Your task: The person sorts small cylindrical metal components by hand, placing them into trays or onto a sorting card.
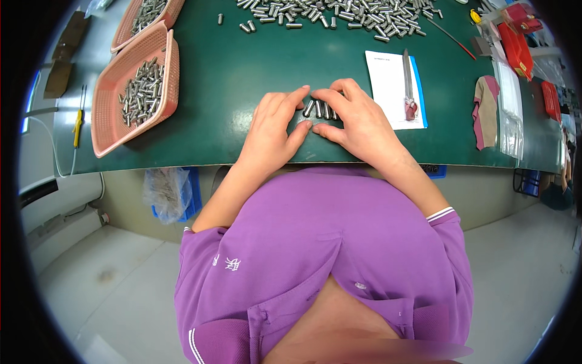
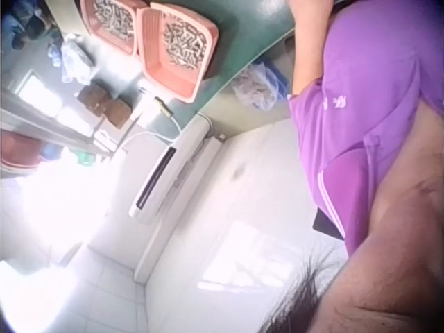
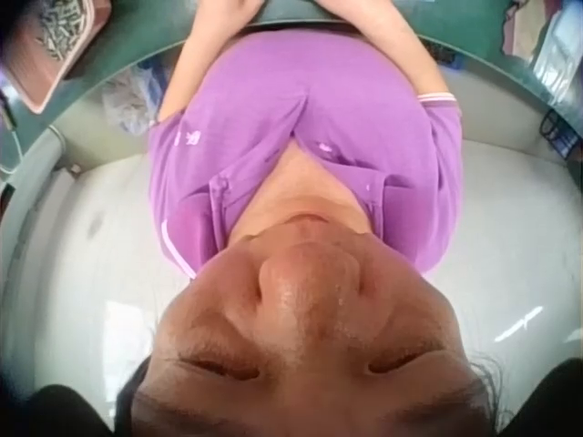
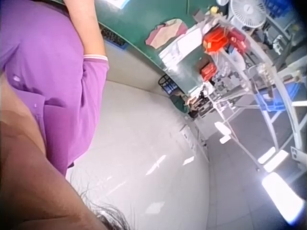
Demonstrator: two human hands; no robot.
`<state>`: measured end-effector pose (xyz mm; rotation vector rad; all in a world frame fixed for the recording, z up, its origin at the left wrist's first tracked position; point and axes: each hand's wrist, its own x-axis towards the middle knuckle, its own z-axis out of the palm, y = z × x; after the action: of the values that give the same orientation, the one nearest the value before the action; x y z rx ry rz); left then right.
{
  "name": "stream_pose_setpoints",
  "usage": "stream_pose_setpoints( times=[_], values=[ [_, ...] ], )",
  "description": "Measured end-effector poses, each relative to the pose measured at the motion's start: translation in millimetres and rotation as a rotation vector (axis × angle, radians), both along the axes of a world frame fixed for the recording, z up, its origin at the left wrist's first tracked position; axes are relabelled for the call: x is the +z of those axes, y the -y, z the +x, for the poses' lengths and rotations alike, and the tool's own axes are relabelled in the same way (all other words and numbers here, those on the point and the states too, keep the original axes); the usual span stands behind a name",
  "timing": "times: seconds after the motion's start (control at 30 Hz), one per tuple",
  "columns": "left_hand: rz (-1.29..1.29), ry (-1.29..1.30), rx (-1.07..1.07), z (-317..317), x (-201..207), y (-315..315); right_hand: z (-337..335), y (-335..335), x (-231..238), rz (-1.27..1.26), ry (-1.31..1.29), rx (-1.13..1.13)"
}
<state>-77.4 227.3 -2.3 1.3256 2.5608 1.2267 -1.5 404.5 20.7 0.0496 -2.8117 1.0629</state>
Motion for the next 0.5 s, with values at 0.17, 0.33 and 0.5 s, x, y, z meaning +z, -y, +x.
stream_pose_setpoints(
  times=[0.17, 0.33, 0.5],
  values=[
    [-0.013, 0.056, 0.049, 2, 14, 11, -6, -2, -3, 0.084, -0.034, 0.066],
    [-0.146, -0.064, 0.092, -3, 8, 30, -2, -5, -8, 0.115, -0.052, 0.116],
    [-0.066, 0.152, 0.093, -1, 4, 12, 3, -8, -7, 0.114, -0.061, 0.109]
  ],
)
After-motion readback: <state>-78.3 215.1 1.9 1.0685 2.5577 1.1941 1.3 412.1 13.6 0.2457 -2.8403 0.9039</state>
